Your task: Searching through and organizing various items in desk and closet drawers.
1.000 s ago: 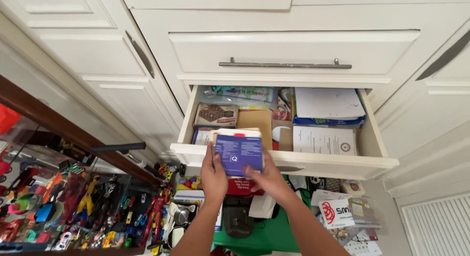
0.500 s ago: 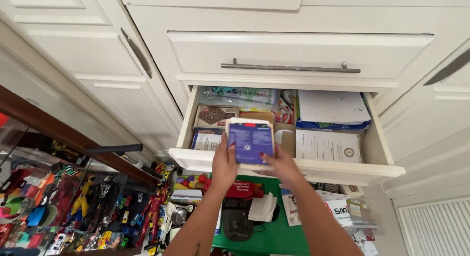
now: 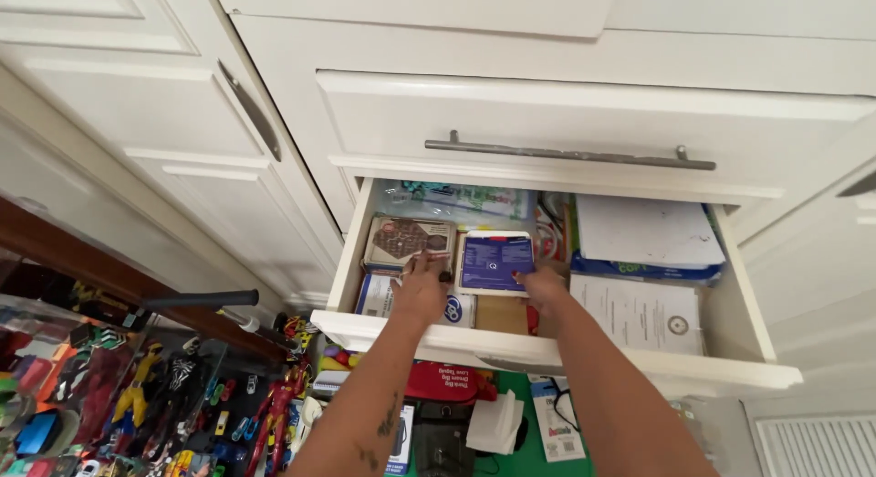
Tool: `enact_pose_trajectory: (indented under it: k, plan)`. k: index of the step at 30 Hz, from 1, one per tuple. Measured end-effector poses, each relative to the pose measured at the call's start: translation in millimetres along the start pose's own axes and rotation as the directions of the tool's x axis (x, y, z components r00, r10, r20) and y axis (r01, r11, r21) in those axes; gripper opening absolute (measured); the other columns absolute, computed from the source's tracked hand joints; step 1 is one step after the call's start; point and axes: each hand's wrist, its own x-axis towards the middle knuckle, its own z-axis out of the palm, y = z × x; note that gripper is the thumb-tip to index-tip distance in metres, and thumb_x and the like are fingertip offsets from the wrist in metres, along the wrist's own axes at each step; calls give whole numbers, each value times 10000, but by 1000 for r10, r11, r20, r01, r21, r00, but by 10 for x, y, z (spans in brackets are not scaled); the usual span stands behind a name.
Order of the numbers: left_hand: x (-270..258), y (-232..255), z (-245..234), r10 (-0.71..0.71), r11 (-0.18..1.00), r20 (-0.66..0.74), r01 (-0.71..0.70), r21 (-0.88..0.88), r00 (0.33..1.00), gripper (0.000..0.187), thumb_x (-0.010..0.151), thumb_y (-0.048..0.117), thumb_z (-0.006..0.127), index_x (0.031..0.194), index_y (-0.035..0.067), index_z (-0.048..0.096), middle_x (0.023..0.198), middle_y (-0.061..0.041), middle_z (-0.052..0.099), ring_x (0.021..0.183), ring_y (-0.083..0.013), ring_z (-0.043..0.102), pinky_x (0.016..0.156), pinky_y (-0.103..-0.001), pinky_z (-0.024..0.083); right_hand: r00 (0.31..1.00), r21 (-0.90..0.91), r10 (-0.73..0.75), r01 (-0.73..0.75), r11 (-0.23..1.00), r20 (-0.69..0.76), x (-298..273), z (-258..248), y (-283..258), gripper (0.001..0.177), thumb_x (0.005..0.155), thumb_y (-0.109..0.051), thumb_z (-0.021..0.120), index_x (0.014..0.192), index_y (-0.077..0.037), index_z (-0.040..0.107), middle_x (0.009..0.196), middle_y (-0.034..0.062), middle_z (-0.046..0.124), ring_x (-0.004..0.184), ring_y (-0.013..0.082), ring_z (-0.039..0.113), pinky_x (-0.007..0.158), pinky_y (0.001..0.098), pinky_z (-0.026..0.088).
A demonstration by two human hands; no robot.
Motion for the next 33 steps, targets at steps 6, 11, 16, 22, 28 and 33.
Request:
enact_pose_trajectory:
  k: [6,11,16,22,28,33]
  plan:
    - [190,-393,563,43,997,-54,-46,-63,998,540,908,138,671,1436,125,558,1589,-173,401,1483,-399,327,1212,-479,347,991,-157,-123,114,981,-54,-167,256,-90,452,994,-151,598,1418,-93,455,1295,190,642,1120,343,663,817,480,623]
    - [37,-130,229,7,1000,-28,-8,-30,1000,551,883,176,695,1410,112,546,1535,-158,446,1452,-384,360,1159,-515,380,912,-471,-408,347,811,-31,551,280,407,626,996,-215,616,1484,16,299,1337,306,601,1221,445,615,1000,500,510]
    - [-17,-42,89,-21,998,-35,19,-58,999,486,880,192,702,1347,118,587,1459,-141,502,1407,-365,399,1094,-569,394,902,-663,-429,292,689,-48,823,260,538,906,992,-370,607,1588,34,57,1459,384,431,1317,530,481,1110,512,403]
    - [18,-177,182,161,979,-362,-196,-62,918,328,834,169,717,1150,81,697,1196,-205,651,1122,-425,606,979,-519,503,871,-570,-490,395,721,-16,-598,-232,-21,767,968,-351,598,1616,-132,251,1386,275,546,1241,423,557,1049,499,454]
    - [-95,-123,192,254,929,-475,-350,-124,843,172,950,124,691,1112,66,686,1127,-179,673,1018,-411,664,890,-502,543,778,520,-488,248,818,396,-1904,-1640,814,424,1002,-137,610,1383,47,579,1244,157,673,1192,254,642,1087,407,489]
    - [-211,32,-46,235,945,-484,-315,-89,843,157,922,119,708,1078,109,719,1132,-148,677,941,-401,681,786,-488,556,873,65,136,-188,980,469,-1670,-1891,2042,381,925,-263,627,1201,-16,712,1133,111,772,1055,239,730,929,386,568]
